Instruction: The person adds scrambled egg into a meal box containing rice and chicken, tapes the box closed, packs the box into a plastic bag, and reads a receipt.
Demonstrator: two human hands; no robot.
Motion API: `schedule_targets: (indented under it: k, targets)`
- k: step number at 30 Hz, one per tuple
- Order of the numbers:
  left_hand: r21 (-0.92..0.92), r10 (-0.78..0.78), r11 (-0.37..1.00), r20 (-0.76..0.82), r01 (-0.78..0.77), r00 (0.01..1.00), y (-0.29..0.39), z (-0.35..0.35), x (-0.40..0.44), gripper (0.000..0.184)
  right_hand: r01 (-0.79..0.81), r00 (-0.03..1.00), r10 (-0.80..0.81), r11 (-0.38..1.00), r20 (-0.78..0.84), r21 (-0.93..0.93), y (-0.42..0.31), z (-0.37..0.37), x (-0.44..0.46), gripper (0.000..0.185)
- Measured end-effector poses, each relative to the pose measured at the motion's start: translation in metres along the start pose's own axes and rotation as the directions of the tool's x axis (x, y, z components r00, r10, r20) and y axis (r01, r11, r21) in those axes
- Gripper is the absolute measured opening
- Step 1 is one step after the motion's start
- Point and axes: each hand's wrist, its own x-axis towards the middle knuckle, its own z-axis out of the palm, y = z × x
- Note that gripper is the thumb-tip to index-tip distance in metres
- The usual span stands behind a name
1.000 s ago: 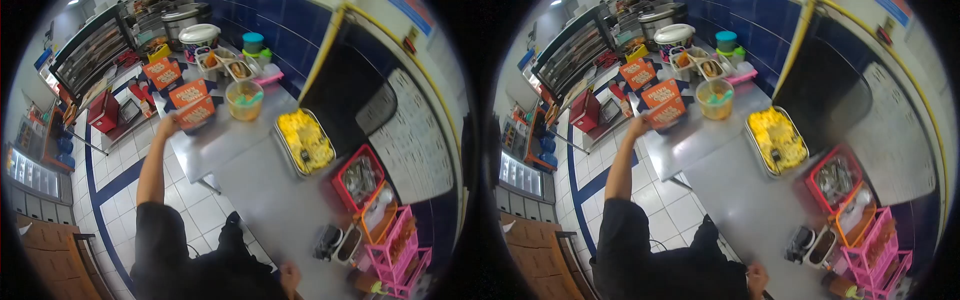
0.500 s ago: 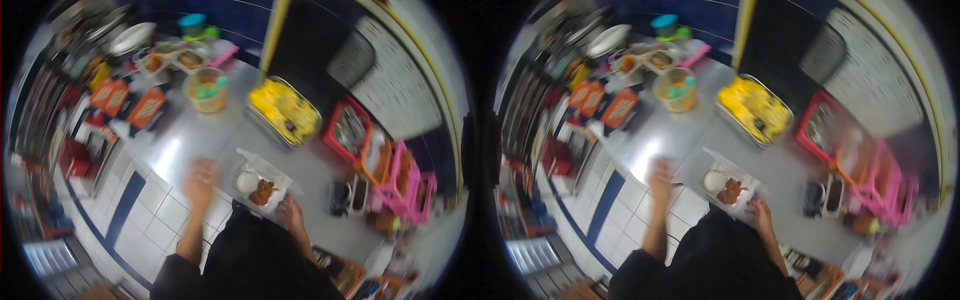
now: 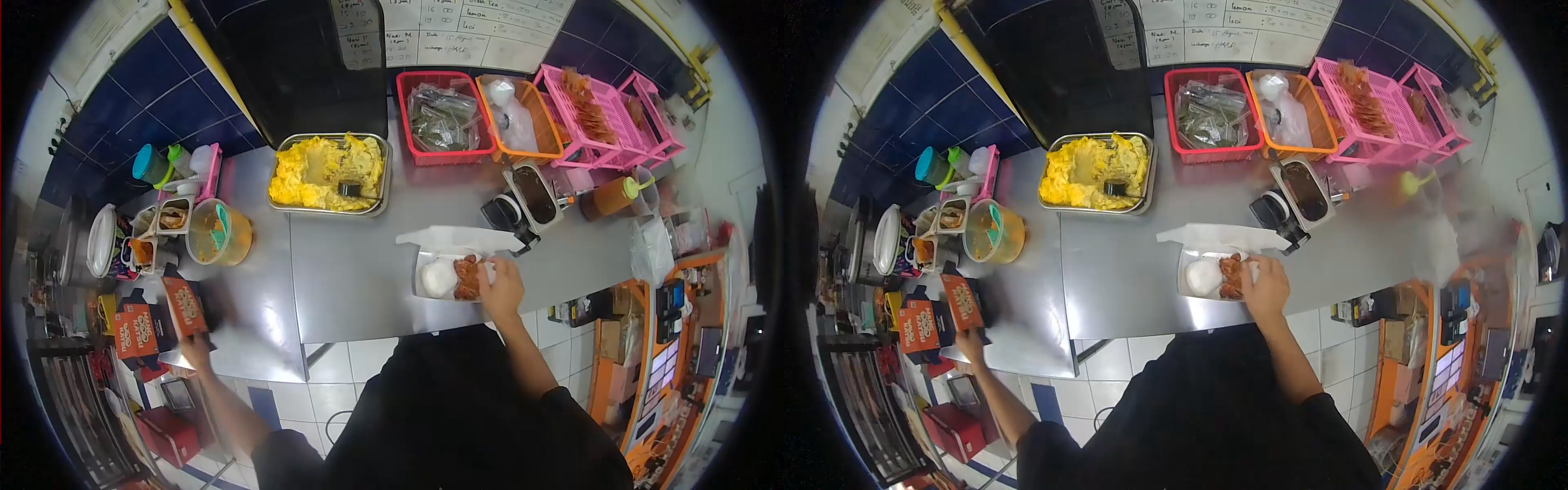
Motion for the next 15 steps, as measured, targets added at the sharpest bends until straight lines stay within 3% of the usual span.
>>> schedule_targets:
  k: [1, 2, 3, 4, 5, 7, 8, 9, 10, 11, 13, 15]
  targets:
    - [-0.183, 0.125, 0.973, -0.09, -0.139, 0.988, 0.006, 0.025, -0.003, 0.027, 0.009, 1.0, -0.006, 0.997, 0.03, -0.071, -0.017, -0.002, 0.01, 0.029]
    - [-0.049, 0.299, 0.946, -0.257, -0.321, 0.919, 0.024, 0.046, -0.01, 0.024, 0.017, 0.998, -0.009, 0.99, 0.061, -0.142, -0.026, -0.002, 0.016, 0.029]
    - [0.092, 0.256, 0.965, -0.164, -0.244, 0.953, 0.049, 0.054, -0.021, 0.026, 0.07, 0.996, -0.059, 0.98, 0.062, -0.188, -0.024, 0.004, 0.021, 0.027]
    - [0.104, 0.062, 0.993, -0.158, -0.046, 0.985, 0.099, 0.058, -0.044, 0.029, 0.125, 0.991, -0.112, 0.964, 0.066, -0.236, -0.019, 0.014, 0.027, 0.025]
    - [-0.007, 0.037, 0.999, -0.09, -0.038, 0.995, 0.141, 0.057, -0.065, 0.035, 0.184, 0.983, -0.168, 0.942, 0.077, -0.283, -0.017, 0.021, 0.031, 0.024]
    - [-0.232, -0.031, 0.973, -0.116, 0.004, 0.993, 0.219, 0.068, -0.115, 0.03, 0.25, 0.968, -0.244, 0.93, 0.056, -0.269, -0.029, 0.009, 0.033, 0.021]
    - [-0.568, -0.034, 0.82, 0.075, 0.071, 0.997, 0.243, 0.078, -0.139, 0.034, 0.29, 0.957, -0.287, 0.92, 0.048, -0.263, -0.036, -0.002, 0.034, 0.019]
    - [-0.684, 0.049, 0.724, 0.171, 0.083, 0.984, 0.279, 0.079, -0.177, 0.034, 0.334, 0.942, -0.332, 0.915, 0.045, -0.226, -0.044, -0.014, 0.032, 0.018]
    - [-0.684, 0.154, 0.712, 0.371, 0.157, 0.916, 0.327, 0.057, -0.215, 0.034, 0.377, 0.926, -0.376, 0.907, 0.04, -0.19, -0.052, -0.029, 0.028, 0.017]
    - [-0.755, 0.184, 0.545, 0.532, 0.364, 0.827, 0.367, 0.044, -0.26, 0.038, 0.419, 0.907, -0.419, 0.895, 0.033, -0.153, -0.059, -0.044, 0.024, 0.016]
    - [-0.53, 0.249, 0.656, 0.824, 0.538, 0.509, 0.413, 0.028, -0.331, 0.05, 0.498, 0.86, -0.478, 0.863, 0.182, -0.088, -0.068, -0.072, 0.013, 0.014]
    - [-0.361, 0.262, 0.458, 0.928, 0.812, 0.265, 0.463, 0.001, -0.356, 0.05, 0.665, 0.705, -0.667, 0.74, 0.241, 0.105, -0.066, -0.088, 0.01, 0.014]
